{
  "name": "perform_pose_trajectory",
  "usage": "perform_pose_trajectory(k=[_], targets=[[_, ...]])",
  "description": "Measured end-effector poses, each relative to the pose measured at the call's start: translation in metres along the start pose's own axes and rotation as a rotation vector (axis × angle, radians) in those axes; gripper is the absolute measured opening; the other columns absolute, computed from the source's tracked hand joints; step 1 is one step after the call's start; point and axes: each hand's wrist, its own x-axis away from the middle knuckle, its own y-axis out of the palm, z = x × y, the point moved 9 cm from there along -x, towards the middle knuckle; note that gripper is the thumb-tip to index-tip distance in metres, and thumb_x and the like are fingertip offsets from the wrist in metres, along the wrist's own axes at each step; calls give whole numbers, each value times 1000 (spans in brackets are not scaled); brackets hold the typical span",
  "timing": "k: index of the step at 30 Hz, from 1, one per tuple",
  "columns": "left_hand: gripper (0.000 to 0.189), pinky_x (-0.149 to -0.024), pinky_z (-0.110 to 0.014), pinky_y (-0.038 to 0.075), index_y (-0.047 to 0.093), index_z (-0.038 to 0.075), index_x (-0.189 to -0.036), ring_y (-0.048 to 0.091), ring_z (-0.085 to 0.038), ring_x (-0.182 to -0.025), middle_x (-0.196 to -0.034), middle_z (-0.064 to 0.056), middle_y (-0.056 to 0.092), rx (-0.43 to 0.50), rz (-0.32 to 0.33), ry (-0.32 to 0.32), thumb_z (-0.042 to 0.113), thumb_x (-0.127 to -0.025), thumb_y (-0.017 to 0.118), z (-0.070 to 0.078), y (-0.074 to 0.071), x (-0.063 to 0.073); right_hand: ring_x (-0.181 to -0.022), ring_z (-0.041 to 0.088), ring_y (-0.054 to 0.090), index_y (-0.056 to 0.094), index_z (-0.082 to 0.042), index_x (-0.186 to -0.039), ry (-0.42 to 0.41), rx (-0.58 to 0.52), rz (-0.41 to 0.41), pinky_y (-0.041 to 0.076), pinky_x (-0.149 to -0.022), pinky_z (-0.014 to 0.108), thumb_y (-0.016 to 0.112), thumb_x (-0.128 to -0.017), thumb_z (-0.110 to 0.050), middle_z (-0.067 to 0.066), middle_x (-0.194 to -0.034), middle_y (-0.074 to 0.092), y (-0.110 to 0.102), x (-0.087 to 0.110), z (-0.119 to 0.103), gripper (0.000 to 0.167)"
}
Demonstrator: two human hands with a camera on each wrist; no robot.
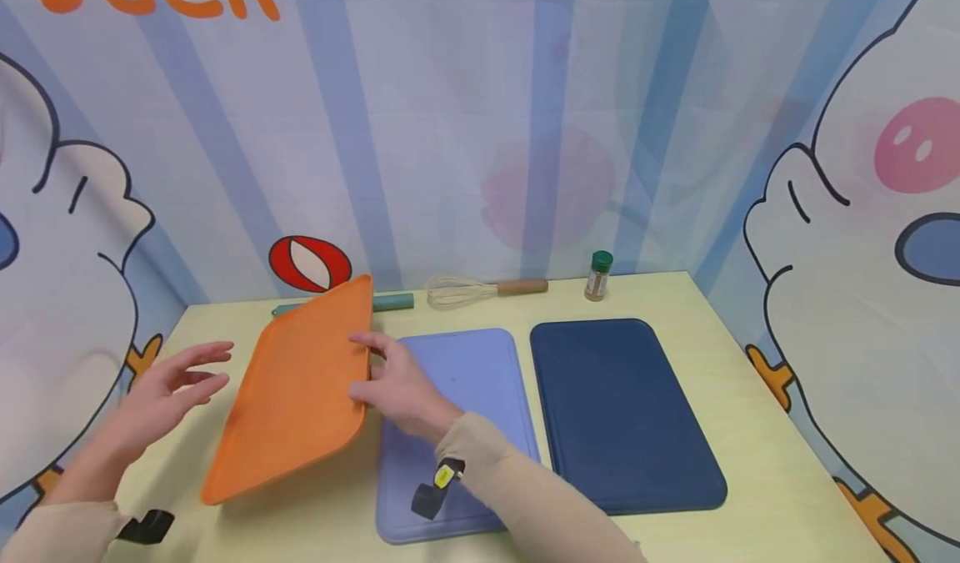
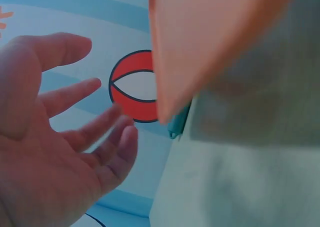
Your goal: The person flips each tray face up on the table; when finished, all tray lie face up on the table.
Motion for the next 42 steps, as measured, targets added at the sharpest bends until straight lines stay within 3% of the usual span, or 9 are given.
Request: perform_pose_trajectory(k=[3, 6, 10, 13, 16, 20, 27, 36, 42], targets=[[66, -90, -43, 57, 37, 13, -163, 59, -44, -128, -156, -28, 45, 42, -46, -14, 33, -107, 64, -7, 10, 1, -119, 26, 65, 41, -1, -158, -40, -14, 3, 55, -73, 29, 49, -78, 23, 15, -164, 33, -6, 1, -3, 84], [67, -88, -38, 58, 34, 11, -164, 61, -45, -127, -155, -32, 44, 101, -67, 10, 29, -107, 64, -10, 16, 2, -121, 27, 63, 40, -2, -159, -64, -35, 7, 55, -75, 29, 49, -79, 23, 14, -166, 31, -11, 2, -5, 85], [65, -84, -32, 61, 34, 11, -163, 69, -21, -118, -155, -33, 44, 207, -98, 42, 26, -107, 63, -9, 21, 6, -120, 27, 64, 38, -2, -160, -99, -54, -1, 55, -75, 29, 49, -78, 23, 15, -166, 31, -16, 3, -7, 86], [63, -86, -31, 60, 36, 13, -163, 63, 2, -114, -159, -27, 42, 260, -112, 52, 26, -108, 63, -7, 24, 9, -115, 25, 65, 36, -2, -161, -119, -64, -13, 56, -74, 28, 49, -78, 23, 16, -166, 31, -18, 4, -8, 87], [61, -88, -30, 59, 38, 15, -163, 58, 9, -116, -160, -22, 40, 283, -113, 71, 26, -108, 62, -3, 26, 12, -114, 24, 66, 34, -1, -161, -130, -91, -30, 57, -75, 28, 49, -78, 22, 17, -166, 30, -19, 5, -9, 88], [60, -89, -28, 59, 40, 15, -162, 60, 5, -117, -157, -14, 44, 313, -103, 87, 24, -108, 63, -1, 27, 13, -115, 23, 66, 32, -1, -162, -133, -135, -58, 58, -76, 28, 48, -79, 22, 17, -167, 28, -19, 7, -10, 88], [58, -89, -24, 59, 42, 9, -160, 70, -5, -110, -139, 12, 56, 366, -61, 132, 14, -106, 64, -1, 24, 12, -121, 24, 62, 30, -2, -163, -126, -146, -87, 58, -74, 28, 48, -81, 23, 16, -168, 26, -20, 10, -8, 88], [62, -86, -25, 60, 42, 11, -161, 74, -14, -102, -139, 11, 56, 397, -70, 143, 10, -104, 67, -2, 26, 12, -140, 35, 51, 29, -6, -165, -78, -64, -101, 59, -82, 31, 52, -84, 22, 12, -171, 24, -25, 13, 2, 89], [62, -85, -26, 61, 43, 9, -160, 73, -10, -105, -137, 11, 56, 392, -71, 134, 11, -103, 68, -3, 25, 13, -147, 38, 45, 25, -9, -167, -50, 45, -115, 57, -85, 31, 55, -85, 22, 8, -174, 19, -25, 14, 9, 92]])
